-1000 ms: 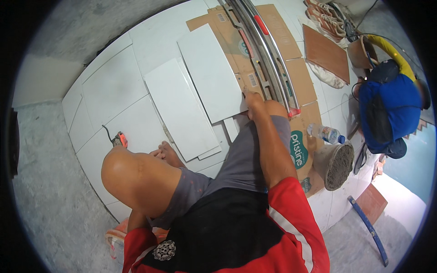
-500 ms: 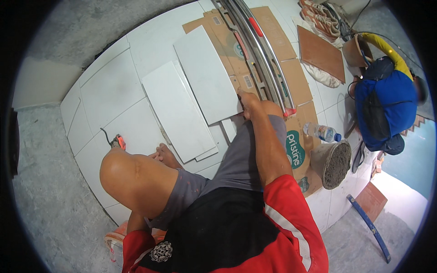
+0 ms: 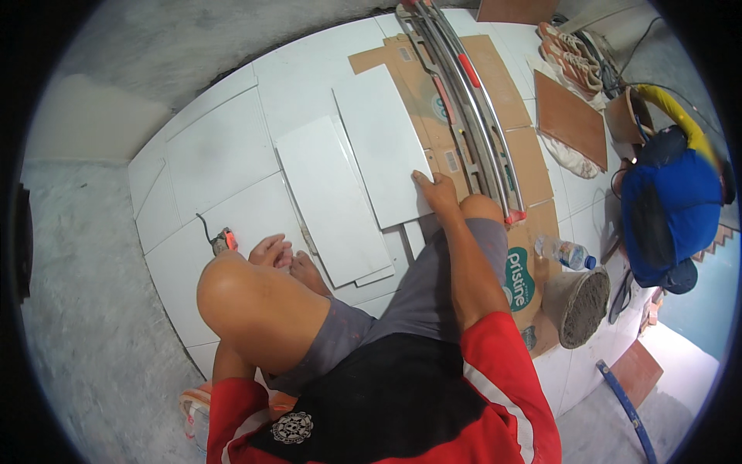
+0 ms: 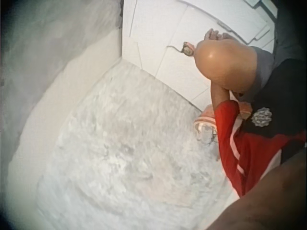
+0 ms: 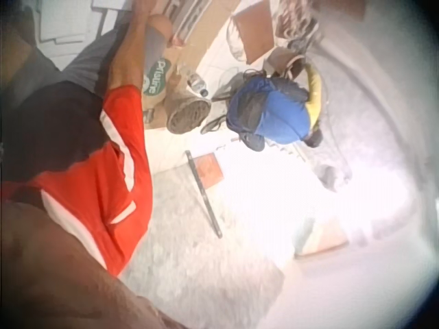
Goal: The person uses a manual tile cutter to score and snap white ceramic tiles. They measure the floor gap with a tape measure, mark the tiles, and wipe them with a cloth before cutting. The person also fits a cut tile into the wall gap to check alignment.
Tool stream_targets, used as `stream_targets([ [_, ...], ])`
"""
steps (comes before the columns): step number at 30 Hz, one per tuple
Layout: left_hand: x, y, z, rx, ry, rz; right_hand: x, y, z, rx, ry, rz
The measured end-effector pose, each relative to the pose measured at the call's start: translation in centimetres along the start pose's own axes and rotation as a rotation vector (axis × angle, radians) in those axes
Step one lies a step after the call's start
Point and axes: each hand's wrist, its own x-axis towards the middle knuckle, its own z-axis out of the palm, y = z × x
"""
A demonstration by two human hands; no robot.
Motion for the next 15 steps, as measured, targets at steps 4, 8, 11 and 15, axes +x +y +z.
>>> stream_targets([
  [4, 4.4, 3.3, -0.4, -0.091, -0.018, 0.142, -0.4, -0.5, 0.2, -0.082, 0.011, -0.078],
  [8, 6.4, 5.7, 2.0, -0.083, -0.015, 0.163, -1.5, -1.2, -0.5, 0.019, 0.026, -0.102],
  [11, 7.4, 5.3, 2.6, -0.145, -0.106, 0.144, -3.5, -1.1, -1.1, 0.061, 0.050, -0.114],
  [15, 9.1, 4.3, 2.8, -0.143, -0.131, 0.123, -6.8, -0.9, -0.7, 0.200, 0.004, -0.096],
])
